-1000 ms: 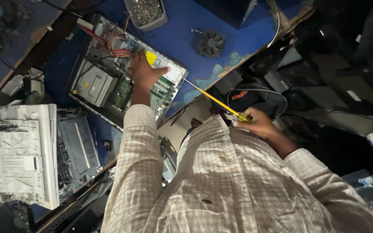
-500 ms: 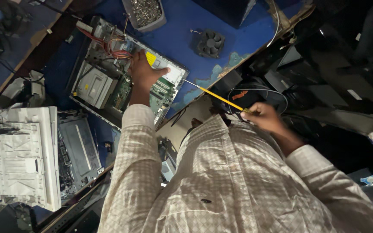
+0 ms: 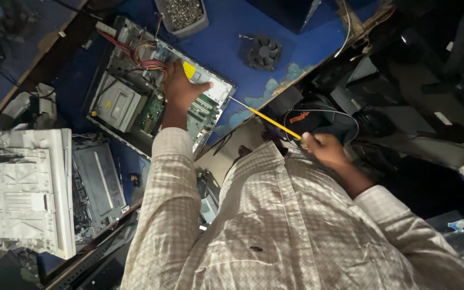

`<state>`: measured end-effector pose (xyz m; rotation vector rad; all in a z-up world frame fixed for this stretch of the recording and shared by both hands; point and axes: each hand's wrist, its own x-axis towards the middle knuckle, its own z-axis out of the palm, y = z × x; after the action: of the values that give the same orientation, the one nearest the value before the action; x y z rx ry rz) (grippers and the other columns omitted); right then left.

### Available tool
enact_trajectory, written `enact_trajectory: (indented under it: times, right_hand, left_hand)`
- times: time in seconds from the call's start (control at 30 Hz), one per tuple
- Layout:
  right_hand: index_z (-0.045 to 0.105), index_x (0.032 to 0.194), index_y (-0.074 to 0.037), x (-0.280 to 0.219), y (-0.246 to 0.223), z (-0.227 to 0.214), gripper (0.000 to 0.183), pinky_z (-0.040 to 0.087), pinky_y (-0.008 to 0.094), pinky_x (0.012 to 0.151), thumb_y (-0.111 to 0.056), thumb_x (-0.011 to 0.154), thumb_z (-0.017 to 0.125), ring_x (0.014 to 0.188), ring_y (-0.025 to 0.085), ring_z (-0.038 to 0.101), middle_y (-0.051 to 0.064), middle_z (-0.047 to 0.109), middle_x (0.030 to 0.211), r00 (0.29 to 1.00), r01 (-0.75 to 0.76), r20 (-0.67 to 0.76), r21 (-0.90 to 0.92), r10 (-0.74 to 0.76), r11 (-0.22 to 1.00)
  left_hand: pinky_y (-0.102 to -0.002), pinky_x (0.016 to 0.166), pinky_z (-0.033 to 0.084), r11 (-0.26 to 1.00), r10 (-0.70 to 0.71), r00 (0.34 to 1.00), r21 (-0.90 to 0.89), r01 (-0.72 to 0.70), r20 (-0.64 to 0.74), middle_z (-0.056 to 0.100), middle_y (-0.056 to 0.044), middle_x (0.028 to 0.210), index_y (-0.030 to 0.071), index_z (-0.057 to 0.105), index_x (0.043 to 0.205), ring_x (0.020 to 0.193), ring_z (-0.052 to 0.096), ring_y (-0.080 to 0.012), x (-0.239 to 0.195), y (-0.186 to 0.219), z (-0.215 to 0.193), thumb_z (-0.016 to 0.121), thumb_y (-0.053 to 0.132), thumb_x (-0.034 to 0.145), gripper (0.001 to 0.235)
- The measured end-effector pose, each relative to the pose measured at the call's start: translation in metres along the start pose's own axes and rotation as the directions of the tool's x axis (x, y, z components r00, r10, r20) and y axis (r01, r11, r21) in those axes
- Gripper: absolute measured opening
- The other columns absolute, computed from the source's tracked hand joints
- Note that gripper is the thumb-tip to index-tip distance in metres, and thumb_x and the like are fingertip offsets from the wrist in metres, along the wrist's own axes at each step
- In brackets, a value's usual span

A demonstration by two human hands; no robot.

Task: The person uses a screwdriver to remove screws from the side of a desktop computer case and then unscrews components inside the case. The person handles the motherboard and power supply unit while working on the open case.

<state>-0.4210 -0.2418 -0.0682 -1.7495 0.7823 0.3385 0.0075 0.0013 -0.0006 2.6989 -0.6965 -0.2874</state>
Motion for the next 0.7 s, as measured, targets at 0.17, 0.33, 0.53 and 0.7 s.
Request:
enact_trajectory:
  times: [0.17, 0.33, 0.53, 0.7]
  right_hand:
    - [0.062, 0.081, -0.007, 0.018, -0.009, -0.007, 0.071, 0.037, 0.035, 0.044, -0.069, 0.106, 0.038, 0.049, 0.016, 0.045, 0.001, 0.049, 0.057, 0.854, -0.398, 0.342, -0.054, 0.391, 0.916]
    - [0.070, 0.084, -0.006, -0.008, -0.009, -0.011, 0.043, 0.045, 0.030, 0.047, -0.049, 0.087, 0.074, 0.053, 0.014, 0.058, 0.004, 0.064, 0.063, 0.995, 0.045, 0.076, 0.177, -0.059, 0.983]
    - [0.074, 0.075, -0.005, 0.011, -0.018, -0.005, 0.068, 0.045, 0.028, 0.057, -0.059, 0.105, 0.044, 0.056, 0.015, 0.058, 0.006, 0.064, 0.060, 0.989, -0.134, 0.050, -0.054, 0.137, 0.989]
    - [0.067, 0.087, -0.006, 0.002, -0.016, -0.010, 0.050, 0.044, 0.032, 0.053, -0.056, 0.090, 0.065, 0.059, 0.014, 0.053, 0.001, 0.063, 0.069, 0.994, -0.100, 0.050, 0.077, 0.096, 0.992]
  left_hand:
    - [-0.052, 0.118, 0.034, 0.999, 0.022, 1.000, -0.024, -0.023, -0.006, 0.045, -0.024, 0.151, 0.000, 0.044, 0.147, 0.143, 0.039, -0.0431, -0.001, 0.005, -0.004, 0.100, 0.057, 0.054, 0.122]
    - [-0.059, 0.111, 0.030, 0.997, -0.080, 0.996, 0.006, 0.080, 0.048, 0.043, -0.020, 0.153, 0.004, 0.044, 0.147, 0.143, 0.036, -0.0406, -0.004, 0.012, -0.011, 0.100, 0.054, 0.051, 0.123]
    - [-0.056, 0.117, 0.035, 0.999, -0.005, 1.000, -0.041, 0.005, 0.001, 0.043, -0.022, 0.154, 0.004, 0.044, 0.147, 0.144, 0.038, -0.0420, -0.001, 0.008, -0.005, 0.099, 0.056, 0.053, 0.121]
    - [-0.064, 0.106, 0.032, 1.000, -0.027, 1.000, 0.014, 0.027, 0.008, 0.041, -0.024, 0.150, 0.002, 0.041, 0.146, 0.140, 0.034, -0.0444, 0.001, 0.002, -0.003, 0.101, 0.056, 0.050, 0.126]
